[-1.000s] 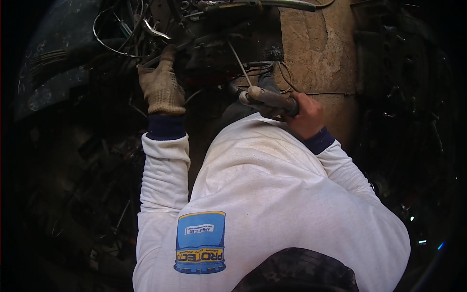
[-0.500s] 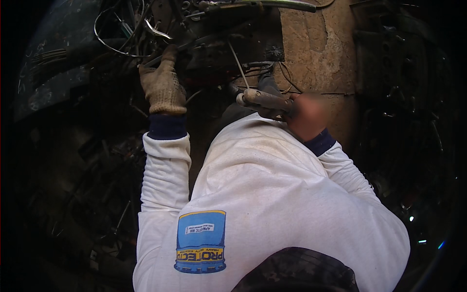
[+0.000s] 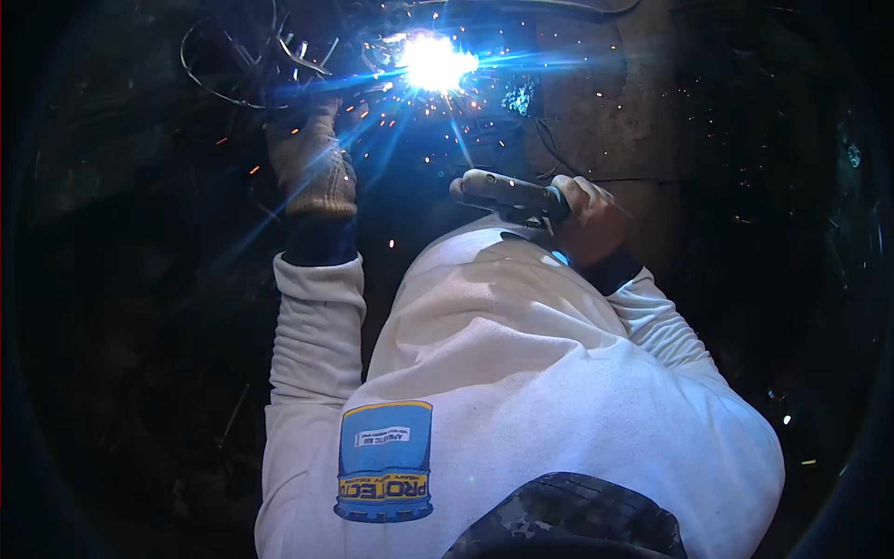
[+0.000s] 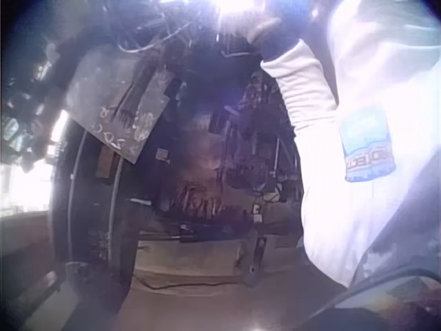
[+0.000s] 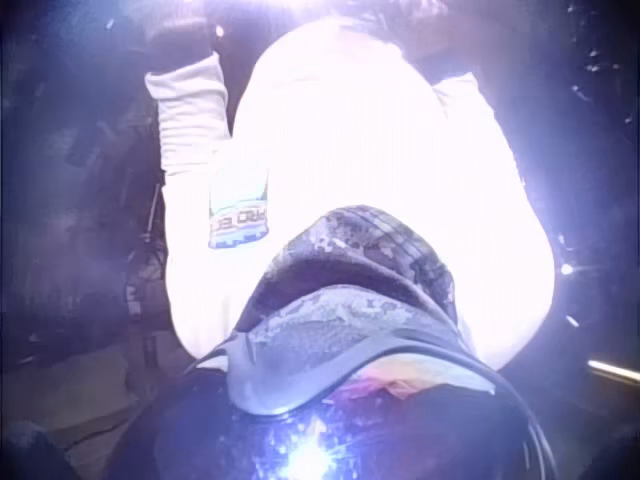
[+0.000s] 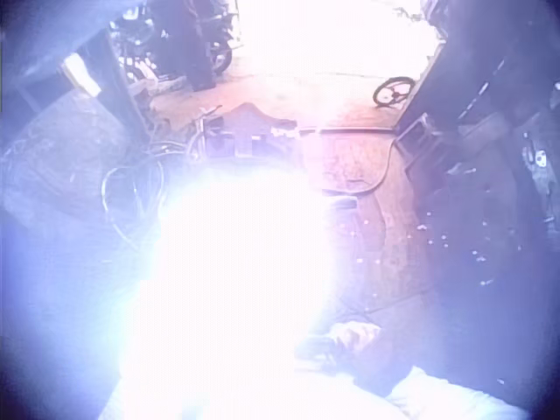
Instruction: The person welds a metal frame using a handheld welding torch, creating bright sparks. They then use an angle grinder to smooth the welded area, generating a shower of sparks. The person also uses a hammer to tap the metal frame and a wrench to adjust components.
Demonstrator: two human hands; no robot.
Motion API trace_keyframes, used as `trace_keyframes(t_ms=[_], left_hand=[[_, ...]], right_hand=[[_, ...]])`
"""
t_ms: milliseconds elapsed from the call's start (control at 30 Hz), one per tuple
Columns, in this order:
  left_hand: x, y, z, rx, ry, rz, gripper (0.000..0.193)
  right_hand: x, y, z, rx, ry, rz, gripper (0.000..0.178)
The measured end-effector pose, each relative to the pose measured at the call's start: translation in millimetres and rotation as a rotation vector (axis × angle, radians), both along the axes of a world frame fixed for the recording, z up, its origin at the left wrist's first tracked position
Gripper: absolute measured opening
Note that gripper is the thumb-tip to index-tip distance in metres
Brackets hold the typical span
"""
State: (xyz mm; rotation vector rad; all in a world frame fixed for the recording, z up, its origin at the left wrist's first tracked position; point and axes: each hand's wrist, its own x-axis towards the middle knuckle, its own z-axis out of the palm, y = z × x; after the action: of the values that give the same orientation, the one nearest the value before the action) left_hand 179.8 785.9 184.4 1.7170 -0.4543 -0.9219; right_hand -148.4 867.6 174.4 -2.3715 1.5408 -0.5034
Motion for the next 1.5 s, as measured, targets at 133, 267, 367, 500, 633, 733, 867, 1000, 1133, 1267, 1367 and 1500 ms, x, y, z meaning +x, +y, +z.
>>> trace_keyframes(t_ms=[133, 267, 367, 500, 633, 733, 867, 1000, 1133, 1267, 1367, 1500], left_hand=[[-12, 1, 25, -0.097, 0.120, -0.089, 0.027], [-4, 4, 12, -0.200, 0.131, -0.171, 0.035], [-1, 2, 8, -0.182, 0.081, -0.155, 0.036], [1, 0, 7, -0.101, 0.118, -0.068, 0.032], [-9, -3, 20, -0.004, 0.135, 0.068, 0.034], [-14, -2, 26, 0.015, 0.114, 0.079, 0.039], [-15, 0, 26, -0.011, 0.116, 0.070, 0.042], [-16, -4, 31, 0.129, 0.074, 0.124, 0.043], [-12, -3, 18, 0.085, 0.087, 0.154, 0.042], [-16, -1, 27, 0.059, 0.134, 0.110, 0.040], [-10, 2, 19, -0.024, 0.151, 0.047, 0.040], [-14, 2, 20, -0.070, 0.178, 0.055, 0.037]], right_hand=[[-7, -2, -9, 0.009, -0.271, 0.005, 0.024], [-14, 0, -11, -0.038, -0.351, 0.002, 0.031], [-15, -3, -9, -0.008, -0.332, 0.007, 0.036], [-18, -3, -8, 0.044, -0.289, 0.024, 0.039], [-17, -3, -11, 0.073, -0.240, 0.023, 0.041], [-17, -3, -11, 0.072, -0.206, 0.015, 0.043], [-16, -2, -7, 0.102, -0.236, 0.009, 0.036], [-16, -1, -9, 0.107, -0.226, 0.005, 0.038], [-18, 2, -10, 0.111, -0.222, 0.000, 0.039], [-16, 2, -8, 0.121, -0.287, -0.021, 0.040], [-19, 2, -8, 0.126, -0.301, -0.013, 0.041], [-23, 3, -12, 0.099, -0.246, -0.007, 0.041]])
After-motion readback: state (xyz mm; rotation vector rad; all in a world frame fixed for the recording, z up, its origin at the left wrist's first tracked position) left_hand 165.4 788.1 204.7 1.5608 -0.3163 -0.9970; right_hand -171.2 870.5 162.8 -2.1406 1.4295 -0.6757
